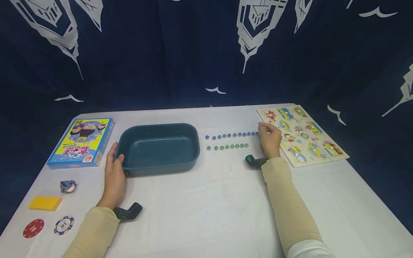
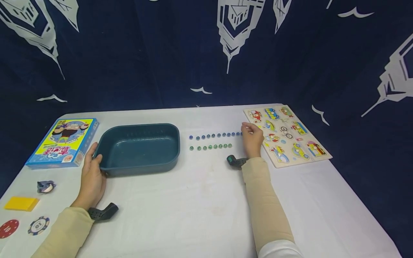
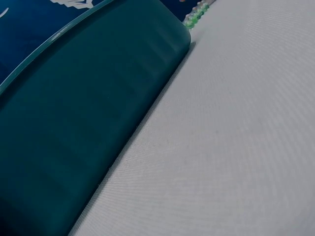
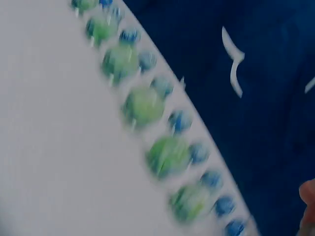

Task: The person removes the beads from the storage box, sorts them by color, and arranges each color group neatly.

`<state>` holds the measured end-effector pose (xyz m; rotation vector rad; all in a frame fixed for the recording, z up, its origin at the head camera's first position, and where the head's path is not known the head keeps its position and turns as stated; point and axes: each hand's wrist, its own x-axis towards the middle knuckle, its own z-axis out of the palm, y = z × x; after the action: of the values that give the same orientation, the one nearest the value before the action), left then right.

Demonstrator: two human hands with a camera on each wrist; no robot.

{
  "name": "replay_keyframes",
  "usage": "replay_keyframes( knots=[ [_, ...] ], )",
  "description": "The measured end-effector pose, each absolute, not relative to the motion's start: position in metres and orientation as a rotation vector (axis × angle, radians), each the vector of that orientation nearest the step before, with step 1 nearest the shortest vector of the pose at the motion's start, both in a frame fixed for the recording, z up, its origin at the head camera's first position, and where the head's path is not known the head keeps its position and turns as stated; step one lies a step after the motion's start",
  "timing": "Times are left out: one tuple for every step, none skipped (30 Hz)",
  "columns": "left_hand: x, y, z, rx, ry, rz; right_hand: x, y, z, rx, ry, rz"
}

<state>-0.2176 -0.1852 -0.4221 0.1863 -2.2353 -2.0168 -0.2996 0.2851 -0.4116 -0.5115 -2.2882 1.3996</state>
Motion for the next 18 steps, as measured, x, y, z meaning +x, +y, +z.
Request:
replay_keyframes(
  knots=[
    [-0.218,-0.186,-0.422,0.191,-2.229,-2.025,-0.299,0.281,-0.406,-0.439,-2.295,1.441],
    [-0.218,-0.186,-0.422,0.193,-2.222,-2.033,-0.299,0.277,-0.400,-0.358,-2.310,1.490],
    [-0.219,-0.186,-0.422,0.197,-2.218,-2.039,-0.299,0.272,-0.394,-0.265,-2.330,1.538],
    [-0.219,-0.186,-0.422,0.203,-2.214,-2.041,-0.298,0.266,-0.388,-0.166,-2.356,1.590],
    [-0.219,-0.186,-0.422,0.205,-2.213,-2.043,-0.297,0.261,-0.383,-0.066,-2.385,1.648],
    [-0.220,-0.186,-0.422,0.207,-2.211,-2.047,-0.296,0.254,-0.377,0.027,-2.413,1.710],
    [-0.220,-0.187,-0.422,0.209,-2.207,-2.051,-0.295,0.248,-0.372,0.107,-2.446,1.755],
    [-0.220,-0.187,-0.422,0.209,-2.206,-2.052,-0.293,0.242,-0.367,0.179,-2.480,1.783],
    [-0.221,-0.187,-0.422,0.210,-2.209,-2.052,-0.292,0.236,-0.363,0.247,-2.513,1.803],
    [-0.221,-0.187,-0.422,0.211,-2.213,-2.049,-0.291,0.229,-0.359,0.308,-2.547,1.814],
    [-0.221,-0.187,-0.422,0.209,-2.210,-2.054,-0.289,0.222,-0.356,0.362,-2.576,1.823],
    [-0.221,-0.187,-0.422,0.206,-2.210,-2.054,-0.288,0.216,-0.353,0.419,-2.605,1.820],
    [-0.220,-0.187,-0.422,0.202,-2.215,-2.048,-0.288,0.210,-0.351,0.472,-2.631,1.813],
    [-0.220,-0.187,-0.422,0.196,-2.217,-2.043,-0.288,0.203,-0.349,0.526,-2.659,1.799],
    [-0.220,-0.187,-0.422,0.193,-2.220,-2.039,-0.288,0.197,-0.348,0.585,-2.681,1.789],
    [-0.219,-0.187,-0.422,0.191,-2.220,-2.035,-0.289,0.190,-0.346,0.647,-2.701,1.778],
    [-0.219,-0.187,-0.422,0.186,-2.218,-2.033,-0.290,0.184,-0.345,0.710,-2.718,1.771],
    [-0.219,-0.187,-0.423,0.185,-2.222,-2.026,-0.291,0.179,-0.343,0.774,-2.735,1.758]
  ],
)
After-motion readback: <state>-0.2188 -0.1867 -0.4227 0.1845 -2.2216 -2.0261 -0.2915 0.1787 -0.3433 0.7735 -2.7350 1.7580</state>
